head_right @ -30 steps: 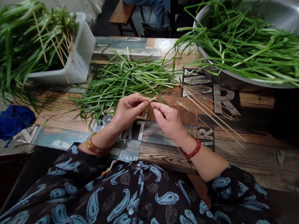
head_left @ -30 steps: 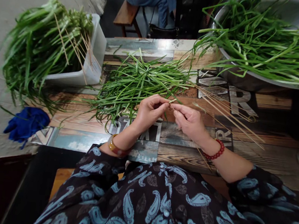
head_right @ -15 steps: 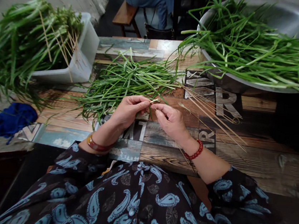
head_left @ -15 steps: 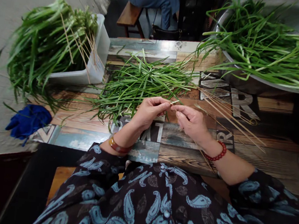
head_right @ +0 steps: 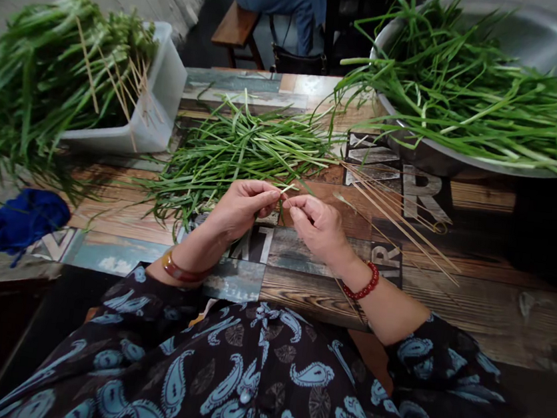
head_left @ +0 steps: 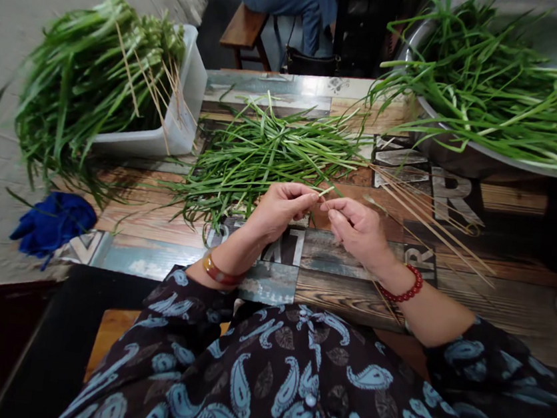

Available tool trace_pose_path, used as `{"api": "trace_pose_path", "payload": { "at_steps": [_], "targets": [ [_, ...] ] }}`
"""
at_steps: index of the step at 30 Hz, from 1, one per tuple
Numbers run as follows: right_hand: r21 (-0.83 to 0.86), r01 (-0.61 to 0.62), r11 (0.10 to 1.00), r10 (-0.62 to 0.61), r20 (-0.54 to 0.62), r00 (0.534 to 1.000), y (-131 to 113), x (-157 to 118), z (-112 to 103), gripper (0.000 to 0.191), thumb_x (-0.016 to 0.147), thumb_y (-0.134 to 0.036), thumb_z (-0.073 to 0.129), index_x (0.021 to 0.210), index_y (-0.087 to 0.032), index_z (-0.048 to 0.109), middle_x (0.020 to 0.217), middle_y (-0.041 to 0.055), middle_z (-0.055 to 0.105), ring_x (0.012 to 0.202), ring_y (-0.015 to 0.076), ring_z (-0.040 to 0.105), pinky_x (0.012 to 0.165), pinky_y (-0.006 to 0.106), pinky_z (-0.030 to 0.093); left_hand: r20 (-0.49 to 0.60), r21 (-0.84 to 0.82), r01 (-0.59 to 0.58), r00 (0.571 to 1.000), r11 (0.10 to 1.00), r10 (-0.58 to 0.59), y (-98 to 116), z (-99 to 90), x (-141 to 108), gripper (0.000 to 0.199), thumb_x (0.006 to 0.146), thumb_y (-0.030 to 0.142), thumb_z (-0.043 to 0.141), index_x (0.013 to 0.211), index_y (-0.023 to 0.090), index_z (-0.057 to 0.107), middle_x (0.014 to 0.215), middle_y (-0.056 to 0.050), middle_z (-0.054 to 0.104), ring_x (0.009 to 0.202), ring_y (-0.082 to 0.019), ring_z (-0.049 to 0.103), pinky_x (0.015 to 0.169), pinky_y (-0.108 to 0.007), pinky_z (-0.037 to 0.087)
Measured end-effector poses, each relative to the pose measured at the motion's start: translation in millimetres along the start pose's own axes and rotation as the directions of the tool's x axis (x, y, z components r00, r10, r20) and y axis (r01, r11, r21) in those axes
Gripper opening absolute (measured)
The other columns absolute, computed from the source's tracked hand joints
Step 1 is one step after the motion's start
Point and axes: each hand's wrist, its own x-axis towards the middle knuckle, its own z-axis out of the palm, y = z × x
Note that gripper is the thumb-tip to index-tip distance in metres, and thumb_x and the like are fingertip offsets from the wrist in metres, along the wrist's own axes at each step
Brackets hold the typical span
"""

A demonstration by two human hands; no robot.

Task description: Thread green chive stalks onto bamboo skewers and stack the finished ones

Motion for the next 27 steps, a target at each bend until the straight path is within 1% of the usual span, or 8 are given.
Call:
{"api": "trace_pose_path", "payload": {
  "at_steps": [4,8,15,17,20,22,27],
  "targets": [
    [-0.039,0.01,0.999,-0.01,-0.002,1.0,-1.5,0.2,-0.3,0.022,0.091,-0.028,0.049,0.097,-0.016,0.067,0.054,-0.0057,0.05,0.045,0.0086,0.045,0.048,0.022,0.037,0.01,-0.002,0.024,1.0,1.0,-0.024,0.0,-0.2,0.5,0.023,0.066,0.035,0.078,0.068,0.014,0.071,0.054,0.003,0.055,0.046,-0.004,0.038,0.045,-0.019,0.025],
    [-0.058,-0.02,0.998,0.02,-0.002,1.0,-2.8,0.0,-0.2,0.021,0.09,-0.029,0.05,0.094,-0.016,0.066,0.053,-0.0049,0.05,0.046,0.0095,0.046,0.049,0.023,0.037,0.034,0.027,0.032,0.999,0.999,-0.033,1.2,-0.2,0.1,0.023,0.068,0.036,0.076,0.068,0.014,0.071,0.053,0.003,0.052,0.045,-0.004,0.034,0.044,-0.02,0.022],
    [-0.081,-0.041,0.996,0.041,-0.009,0.999,-6.4,0.2,-0.8,0.018,0.088,-0.028,0.05,0.086,-0.017,0.064,0.053,-0.0034,0.051,0.049,0.0108,0.047,0.049,0.023,0.036,0.073,0.141,-0.049,0.997,0.989,0.039,0.4,-1.8,-1.3,0.02,0.076,0.034,0.069,0.071,0.015,0.074,0.051,0.003,0.048,0.045,-0.005,0.03,0.044,-0.022,0.019],
    [-0.088,-0.038,0.995,0.037,-0.011,0.999,-7.6,0.6,-1.1,0.017,0.088,-0.027,0.05,0.085,-0.017,0.063,0.054,-0.0033,0.052,0.049,0.0108,0.047,0.049,0.024,0.036,0.078,0.168,-0.065,0.996,0.984,0.053,-0.1,-2.3,-1.3,0.02,0.077,0.034,0.068,0.072,0.016,0.075,0.051,0.002,0.05,0.046,-0.006,0.031,0.045,-0.022,0.02],
    [-0.107,-0.017,0.994,0.015,-0.017,1.0,-9.0,1.3,-1.3,0.016,0.088,-0.026,0.05,0.082,-0.018,0.062,0.054,-0.003,0.053,0.049,0.011,0.047,0.05,0.024,0.036,0.082,0.199,-0.08,0.995,0.977,0.065,1.4,-1.4,-1.9,0.022,0.077,0.034,0.066,0.07,0.015,0.075,0.057,0.0,0.059,0.048,-0.006,0.037,0.047,-0.022,0.025],
    [-0.122,-0.002,0.993,0.0,-0.021,1.0,-9.9,1.8,-1.2,0.016,0.087,-0.026,0.05,0.08,-0.018,0.061,0.055,-0.0026,0.054,0.05,0.0113,0.048,0.051,0.024,0.037,0.09,0.218,-0.082,0.994,0.972,0.064,4.0,0.2,-3.0,0.021,0.076,0.033,0.066,0.068,0.015,0.073,0.061,0.0,0.062,0.051,-0.007,0.041,0.049,-0.021,0.029],
    [-0.131,-0.006,0.991,0.004,-0.014,1.0,-10.6,2.6,-1.1,0.018,0.086,-0.028,0.052,0.072,-0.019,0.057,0.053,-0.0023,0.053,0.05,0.0108,0.047,0.05,0.024,0.035,0.117,0.267,-0.094,0.991,0.959,0.065,8.4,2.1,-5.0,0.019,0.074,0.03,0.067,0.063,0.014,0.069,0.058,0.001,0.058,0.053,-0.007,0.041,0.051,-0.021,0.03]
  ]
}}
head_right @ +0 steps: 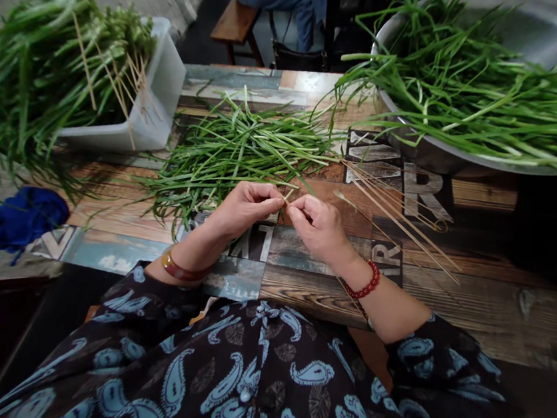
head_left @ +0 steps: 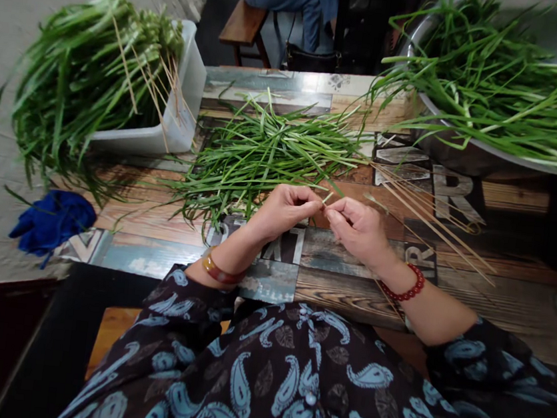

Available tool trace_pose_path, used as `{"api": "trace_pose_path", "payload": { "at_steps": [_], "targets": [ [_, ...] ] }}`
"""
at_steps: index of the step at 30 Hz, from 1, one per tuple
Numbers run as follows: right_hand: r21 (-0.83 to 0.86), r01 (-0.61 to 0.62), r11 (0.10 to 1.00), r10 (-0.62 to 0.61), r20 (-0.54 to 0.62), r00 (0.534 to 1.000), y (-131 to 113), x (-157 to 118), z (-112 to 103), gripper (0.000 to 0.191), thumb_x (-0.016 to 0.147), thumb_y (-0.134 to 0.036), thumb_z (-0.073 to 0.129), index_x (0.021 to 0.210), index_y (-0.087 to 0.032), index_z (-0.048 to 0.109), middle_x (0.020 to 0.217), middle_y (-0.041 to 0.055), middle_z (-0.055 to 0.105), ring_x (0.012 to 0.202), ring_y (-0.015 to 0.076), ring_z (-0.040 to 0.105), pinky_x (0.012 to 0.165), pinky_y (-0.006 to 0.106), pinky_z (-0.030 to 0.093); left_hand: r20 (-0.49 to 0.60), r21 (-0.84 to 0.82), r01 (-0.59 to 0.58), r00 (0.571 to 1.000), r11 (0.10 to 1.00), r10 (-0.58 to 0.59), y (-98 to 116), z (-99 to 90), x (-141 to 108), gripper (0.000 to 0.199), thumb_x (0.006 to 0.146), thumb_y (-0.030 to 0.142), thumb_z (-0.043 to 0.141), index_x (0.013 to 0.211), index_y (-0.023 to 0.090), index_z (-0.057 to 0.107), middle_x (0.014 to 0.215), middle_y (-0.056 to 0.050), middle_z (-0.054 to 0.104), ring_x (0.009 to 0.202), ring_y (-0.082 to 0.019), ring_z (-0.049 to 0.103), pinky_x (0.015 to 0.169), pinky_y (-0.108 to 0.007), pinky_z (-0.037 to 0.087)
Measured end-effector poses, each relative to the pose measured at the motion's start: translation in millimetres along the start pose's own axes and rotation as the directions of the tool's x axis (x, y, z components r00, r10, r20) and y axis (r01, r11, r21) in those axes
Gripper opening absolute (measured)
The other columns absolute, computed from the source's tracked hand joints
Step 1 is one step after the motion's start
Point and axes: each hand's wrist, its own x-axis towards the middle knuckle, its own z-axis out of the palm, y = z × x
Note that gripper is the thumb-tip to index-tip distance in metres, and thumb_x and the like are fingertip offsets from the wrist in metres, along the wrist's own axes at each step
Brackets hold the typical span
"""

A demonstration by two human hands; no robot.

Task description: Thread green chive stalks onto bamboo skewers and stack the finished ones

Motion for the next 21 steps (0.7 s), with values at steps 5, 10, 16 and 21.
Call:
{"api": "trace_pose_path", "payload": {
  "at_steps": [5,10,16,21],
  "targets": [
    [0.139,-0.09,0.986,0.089,0.015,0.996,2.7,0.8,0.9,0.019,0.086,-0.031,0.053,0.071,-0.019,0.055,0.051,-0.0046,0.05,0.043,0.0083,0.042,0.044,0.022,0.033,0.019,-0.112,0.081,0.997,0.99,-0.079,-6.1,-2.8,2.5,0.022,0.073,0.036,0.072,0.078,0.014,0.073,0.06,0.002,0.059,0.048,-0.006,0.038,0.047,-0.02,0.028],
    [0.203,-0.144,0.969,0.139,0.036,0.99,2.2,0.2,3.0,0.022,0.087,-0.036,0.053,0.074,-0.018,0.055,0.052,-0.006,0.05,0.036,0.0059,0.039,0.039,0.021,0.031,-0.018,-0.236,0.135,0.989,0.962,-0.144,-8.7,-1.8,4.5,0.028,0.064,0.038,0.081,0.08,0.015,0.073,0.066,0.001,0.063,0.05,-0.005,0.041,0.047,-0.02,0.029],
    [0.172,-0.107,0.979,0.104,0.026,0.994,1.8,-1.6,5.0,0.021,0.088,-0.035,0.053,0.077,-0.018,0.058,0.053,-0.0051,0.05,0.041,0.0071,0.041,0.041,0.021,0.033,-0.083,-0.259,0.11,0.987,0.96,-0.135,-10.2,1.6,4.4,0.028,0.065,0.039,0.08,0.069,0.014,0.069,0.056,0.003,0.055,0.047,-0.004,0.035,0.044,-0.02,0.024],
    [0.143,-0.09,0.986,0.092,-0.003,0.996,4.6,-1.9,7.6,0.02,0.089,-0.033,0.052,0.077,-0.019,0.058,0.053,-0.0048,0.05,0.042,0.0075,0.041,0.041,0.021,0.032,-0.098,-0.243,0.085,0.989,0.966,-0.112,-15.2,4.6,5.2,0.026,0.068,0.039,0.078,0.068,0.014,0.068,0.055,0.003,0.055,0.046,-0.004,0.034,0.044,-0.02,0.024]
  ]
}}
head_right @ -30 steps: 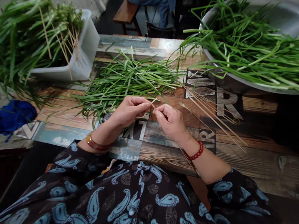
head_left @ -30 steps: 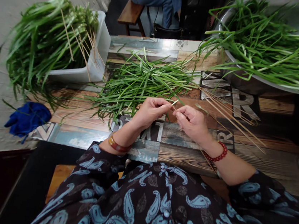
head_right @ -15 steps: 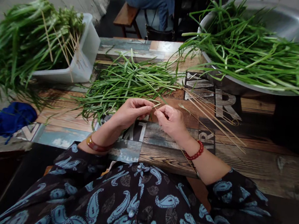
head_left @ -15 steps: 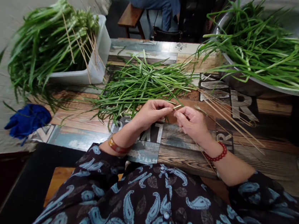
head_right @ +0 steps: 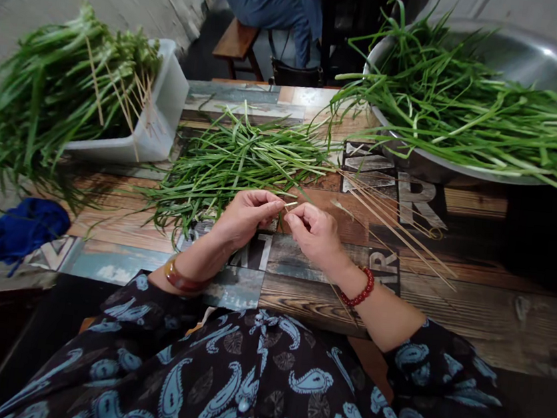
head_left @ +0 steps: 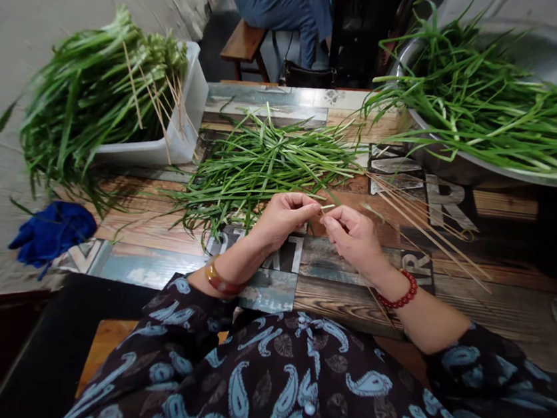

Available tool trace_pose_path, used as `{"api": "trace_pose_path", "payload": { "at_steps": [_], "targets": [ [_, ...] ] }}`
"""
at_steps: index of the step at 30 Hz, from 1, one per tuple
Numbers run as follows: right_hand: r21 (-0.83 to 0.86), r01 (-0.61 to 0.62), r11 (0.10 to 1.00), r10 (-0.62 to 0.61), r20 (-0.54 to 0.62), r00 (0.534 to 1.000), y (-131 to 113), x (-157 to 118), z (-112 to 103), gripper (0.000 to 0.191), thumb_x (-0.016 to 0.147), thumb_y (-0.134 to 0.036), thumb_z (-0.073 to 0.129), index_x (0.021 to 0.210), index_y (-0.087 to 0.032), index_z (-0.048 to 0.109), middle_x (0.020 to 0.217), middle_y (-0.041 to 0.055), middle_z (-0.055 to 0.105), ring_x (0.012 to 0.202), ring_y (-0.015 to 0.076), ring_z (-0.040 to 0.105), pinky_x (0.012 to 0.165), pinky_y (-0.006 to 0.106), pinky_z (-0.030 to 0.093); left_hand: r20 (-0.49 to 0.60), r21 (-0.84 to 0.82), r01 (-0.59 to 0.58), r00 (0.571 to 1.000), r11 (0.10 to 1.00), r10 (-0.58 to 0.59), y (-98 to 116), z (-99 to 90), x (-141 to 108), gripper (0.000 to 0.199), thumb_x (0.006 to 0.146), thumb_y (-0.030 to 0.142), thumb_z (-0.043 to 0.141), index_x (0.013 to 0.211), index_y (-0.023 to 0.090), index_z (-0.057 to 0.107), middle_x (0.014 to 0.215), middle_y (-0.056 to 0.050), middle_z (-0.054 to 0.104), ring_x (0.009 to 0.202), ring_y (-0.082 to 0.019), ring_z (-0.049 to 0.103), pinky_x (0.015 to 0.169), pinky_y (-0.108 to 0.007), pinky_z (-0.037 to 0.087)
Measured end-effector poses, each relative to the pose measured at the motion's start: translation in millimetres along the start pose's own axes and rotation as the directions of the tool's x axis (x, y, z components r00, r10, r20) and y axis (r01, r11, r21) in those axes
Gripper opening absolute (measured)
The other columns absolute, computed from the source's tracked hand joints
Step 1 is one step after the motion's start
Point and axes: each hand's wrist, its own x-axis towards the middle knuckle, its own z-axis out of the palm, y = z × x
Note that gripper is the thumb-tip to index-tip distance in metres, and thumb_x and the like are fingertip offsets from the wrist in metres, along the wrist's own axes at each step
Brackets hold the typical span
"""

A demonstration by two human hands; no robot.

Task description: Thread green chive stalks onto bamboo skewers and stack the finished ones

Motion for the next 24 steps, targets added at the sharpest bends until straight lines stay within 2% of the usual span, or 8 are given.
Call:
{"api": "trace_pose_path", "payload": {
  "at_steps": [9,11,13,15,17,20,22,24],
  "targets": [
    [0.046,-0.025,0.999,0.025,-0.001,1.0,1.3,1.5,1.3,0.023,0.089,-0.036,0.053,0.076,-0.018,0.059,0.053,-0.0047,0.051,0.04,0.007,0.042,0.04,0.021,0.033,0.047,0.082,-0.005,0.999,0.997,0.001,6.0,-4.0,-1.0,0.027,0.07,0.04,0.077,0.075,0.014,0.072,0.064,0.001,0.063,0.052,-0.006,0.046,0.05,-0.019,0.034],
    [0.063,-0.039,0.997,0.039,0.003,0.999,1.0,1.6,1.5,0.022,0.088,-0.035,0.054,0.075,-0.018,0.059,0.052,-0.005,0.051,0.039,0.0069,0.041,0.04,0.02,0.033,-0.002,0.138,-0.082,0.997,0.987,0.083,10.9,-13.7,2.4,0.027,0.074,0.04,0.074,0.086,0.015,0.075,0.074,-0.002,0.067,0.059,-0.009,0.053,0.057,-0.021,0.042],
    [0.073,-0.047,0.996,0.046,0.01,0.999,1.2,1.4,1.9,0.021,0.086,-0.035,0.055,0.075,-0.017,0.06,0.052,-0.0051,0.051,0.039,0.0069,0.041,0.04,0.02,0.032,-0.091,0.274,-0.22,0.963,0.936,0.253,14.0,-23.9,7.9,0.026,0.079,0.038,0.069,0.092,0.016,0.076,0.081,-0.003,0.068,0.067,-0.011,0.057,0.064,-0.023,0.045],
    [0.077,-0.052,0.996,0.051,0.016,0.999,2.1,1.2,2.3,0.021,0.086,-0.035,0.056,0.076,-0.017,0.06,0.052,-0.0051,0.051,0.039,0.0069,0.041,0.039,0.02,0.032,-0.081,0.459,-0.34,0.904,0.821,0.42,13.6,-31.2,14.8,0.022,0.083,0.033,0.065,0.092,0.016,0.076,0.084,-0.005,0.068,0.075,-0.013,0.06,0.07,-0.025,0.046],
    [0.08,-0.049,0.996,0.048,0.015,0.999,3.3,1.3,2.6,0.021,0.085,-0.035,0.056,0.076,-0.017,0.061,0.052,-0.0051,0.052,0.039,0.0068,0.041,0.04,0.02,0.031,0.043,0.61,-0.424,0.861,0.669,0.507,10.0,-34.2,21.7,0.019,0.085,0.026,0.061,0.094,0.016,0.076,0.09,-0.007,0.07,0.084,-0.016,0.061,0.078,-0.028,0.046],
    [0.08,-0.035,0.996,0.033,0.017,0.999,4.1,1.7,2.7,0.021,0.085,-0.034,0.056,0.075,-0.017,0.06,0.052,-0.0053,0.052,0.039,0.0067,0.041,0.04,0.02,0.032,0.254,0.787,-0.479,0.826,0.388,0.503,2.9,-32.8,29.7,0.023,0.087,0.019,0.057,0.102,0.016,0.075,0.104,-0.01,0.071,0.092,-0.02,0.06,0.086,-0.034,0.044],
    [0.065,-0.024,0.998,0.022,0.019,1.0,3.7,1.8,2.6,0.02,0.085,-0.034,0.055,0.075,-0.017,0.061,0.052,-0.0051,0.052,0.04,0.0068,0.041,0.041,0.021,0.032,0.312,0.872,-0.447,0.822,0.2,0.476,-0.5,-31.0,32.5,0.025,0.088,0.02,0.056,0.104,0.017,0.075,0.104,-0.011,0.07,0.092,-0.022,0.057,0.086,-0.037,0.043],
    [0.047,-0.015,0.999,0.014,0.016,1.0,2.9,1.5,2.6,0.02,0.085,-0.033,0.055,0.075,-0.017,0.061,0.052,-0.0049,0.052,0.04,0.0071,0.042,0.041,0.021,0.032,0.32,0.912,-0.401,0.826,0.085,0.463,-2.2,-29.9,33.5,0.022,0.088,0.022,0.056,0.097,0.017,0.076,0.098,-0.012,0.069,0.088,-0.023,0.055,0.082,-0.038,0.042]
  ]
}}
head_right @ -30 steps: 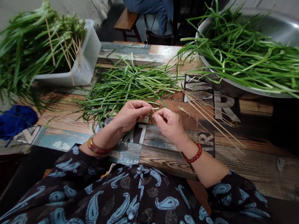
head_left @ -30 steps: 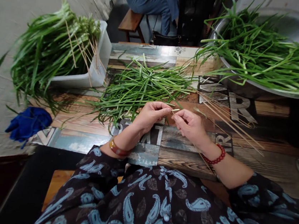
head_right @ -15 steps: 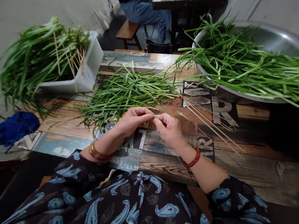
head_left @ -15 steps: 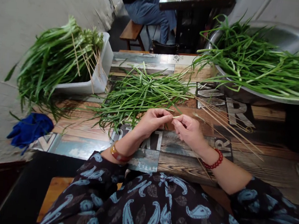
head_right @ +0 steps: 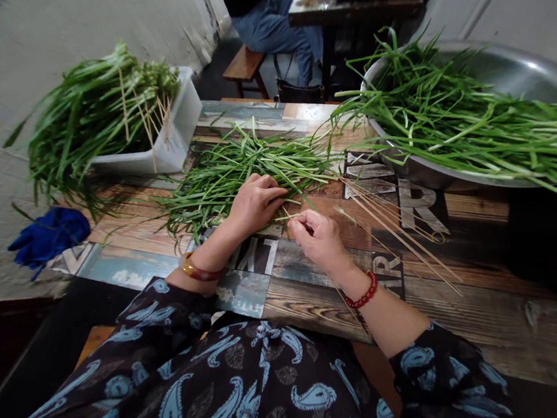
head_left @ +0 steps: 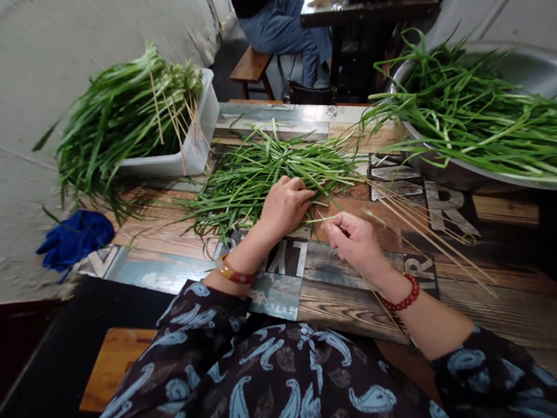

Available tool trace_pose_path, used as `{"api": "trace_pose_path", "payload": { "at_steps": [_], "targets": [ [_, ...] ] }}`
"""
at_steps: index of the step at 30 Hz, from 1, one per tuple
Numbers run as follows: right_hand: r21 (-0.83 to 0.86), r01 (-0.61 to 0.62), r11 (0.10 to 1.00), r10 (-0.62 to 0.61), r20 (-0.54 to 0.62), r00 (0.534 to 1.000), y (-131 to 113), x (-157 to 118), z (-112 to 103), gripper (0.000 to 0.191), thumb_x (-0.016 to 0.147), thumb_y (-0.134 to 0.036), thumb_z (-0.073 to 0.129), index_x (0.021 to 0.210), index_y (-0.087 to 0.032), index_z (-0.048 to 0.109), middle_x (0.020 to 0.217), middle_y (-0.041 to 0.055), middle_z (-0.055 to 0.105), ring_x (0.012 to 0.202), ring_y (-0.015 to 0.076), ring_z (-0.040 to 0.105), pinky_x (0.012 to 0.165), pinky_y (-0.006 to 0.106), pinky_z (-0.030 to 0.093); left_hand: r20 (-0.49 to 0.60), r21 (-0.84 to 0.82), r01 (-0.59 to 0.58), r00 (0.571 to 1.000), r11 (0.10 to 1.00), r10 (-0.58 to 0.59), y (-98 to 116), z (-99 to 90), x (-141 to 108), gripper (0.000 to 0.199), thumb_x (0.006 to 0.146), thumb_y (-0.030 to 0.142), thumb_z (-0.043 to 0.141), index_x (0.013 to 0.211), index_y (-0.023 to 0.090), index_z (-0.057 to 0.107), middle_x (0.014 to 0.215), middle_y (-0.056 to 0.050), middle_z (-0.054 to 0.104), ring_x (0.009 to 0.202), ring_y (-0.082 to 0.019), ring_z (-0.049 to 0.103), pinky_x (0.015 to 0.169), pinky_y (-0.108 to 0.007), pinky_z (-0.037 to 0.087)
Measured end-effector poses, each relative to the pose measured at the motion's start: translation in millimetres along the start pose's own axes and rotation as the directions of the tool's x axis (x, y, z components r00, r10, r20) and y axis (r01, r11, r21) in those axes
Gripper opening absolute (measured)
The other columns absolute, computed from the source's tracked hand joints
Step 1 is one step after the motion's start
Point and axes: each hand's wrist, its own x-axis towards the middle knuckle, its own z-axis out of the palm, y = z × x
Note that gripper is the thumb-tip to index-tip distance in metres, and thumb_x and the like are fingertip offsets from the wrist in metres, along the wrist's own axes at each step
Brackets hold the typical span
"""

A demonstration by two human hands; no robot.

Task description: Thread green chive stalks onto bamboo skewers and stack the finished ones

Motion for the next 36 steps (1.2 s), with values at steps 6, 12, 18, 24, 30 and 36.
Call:
{"api": "trace_pose_path", "payload": {
  "at_steps": [6,12,18,24,30,36],
  "targets": [
    [0.002,0.015,1.0,-0.015,-0.025,1.0,0.8,-0.6,-0.2,0.021,0.086,-0.033,0.054,0.077,-0.017,0.061,0.052,-0.005,0.051,0.041,0.007,0.042,0.042,0.021,0.033,-0.136,-0.134,0.034,0.989,0.99,-0.052,4.2,-5.4,-1.0,0.013,0.083,0.022,0.062,0.076,0.017,0.072,0.09,-0.008,0.068,0.087,-0.021,0.055,0.084,-0.037,0.04],
    [-0.03,0.045,0.999,-0.046,-0.059,0.997,0.3,-0.2,-3.8,0.02,0.087,-0.032,0.054,0.081,-0.016,0.064,0.052,-0.0046,0.051,0.043,0.0075,0.042,0.042,0.021,0.032,0.028,-0.698,0.249,0.947,0.672,-0.321,19.4,-13.1,-7.0,0.013,0.081,0.026,0.063,0.08,0.014,0.068,0.068,0.0,0.061,0.062,-0.011,0.05,0.06,-0.025,0.039],
    [-0.048,0.065,0.997,-0.067,-0.05,0.997,-5.4,-1.2,-6.6,0.017,0.087,-0.028,0.054,0.082,-0.016,0.065,0.053,-0.005,0.049,0.044,0.0071,0.042,0.043,0.02,0.032,0.261,-0.871,0.375,0.9,0.316,-0.349,32.5,-10.9,-13.3,0.021,0.075,0.033,0.072,0.085,0.015,0.076,0.081,-0.003,0.07,0.069,-0.012,0.057,0.065,-0.023,0.042],
    [-0.029,0.061,0.998,-0.062,-0.034,0.997,-8.0,-1.5,-7.2,0.017,0.088,-0.027,0.053,0.086,-0.016,0.065,0.054,-0.0054,0.05,0.045,0.0068,0.043,0.044,0.02,0.034,0.303,-0.906,0.374,0.901,0.201,-0.31,36.3,-13.6,-12.4,0.018,0.073,0.033,0.076,0.076,0.015,0.076,0.077,-0.003,0.071,0.071,-0.012,0.059,0.071,-0.023,0.045],
    [-0.056,0.08,0.995,-0.082,-0.04,0.996,-4.0,-2.1,-6.6,0.017,0.088,-0.028,0.054,0.086,-0.016,0.066,0.054,-0.0049,0.051,0.046,0.0077,0.044,0.045,0.021,0.034,0.322,-0.902,0.394,0.888,0.178,-0.329,38.5,-16.2,-13.4,0.017,0.069,0.031,0.077,0.069,0.015,0.074,0.067,-0.002,0.068,0.061,-0.01,0.055,0.062,-0.023,0.043],
    [-0.064,0.096,0.993,-0.098,-0.032,0.995,-1.9,-2.8,-6.8,0.018,0.09,-0.029,0.054,0.088,-0.016,0.067,0.055,-0.0049,0.05,0.046,0.0078,0.043,0.045,0.021,0.033,0.379,-0.884,0.446,0.859,0.141,-0.343,40.7,-17.4,-14.5,0.018,0.068,0.031,0.075,0.066,0.014,0.07,0.061,0.0,0.062,0.051,-0.007,0.048,0.051,-0.021,0.039]
  ]
}}
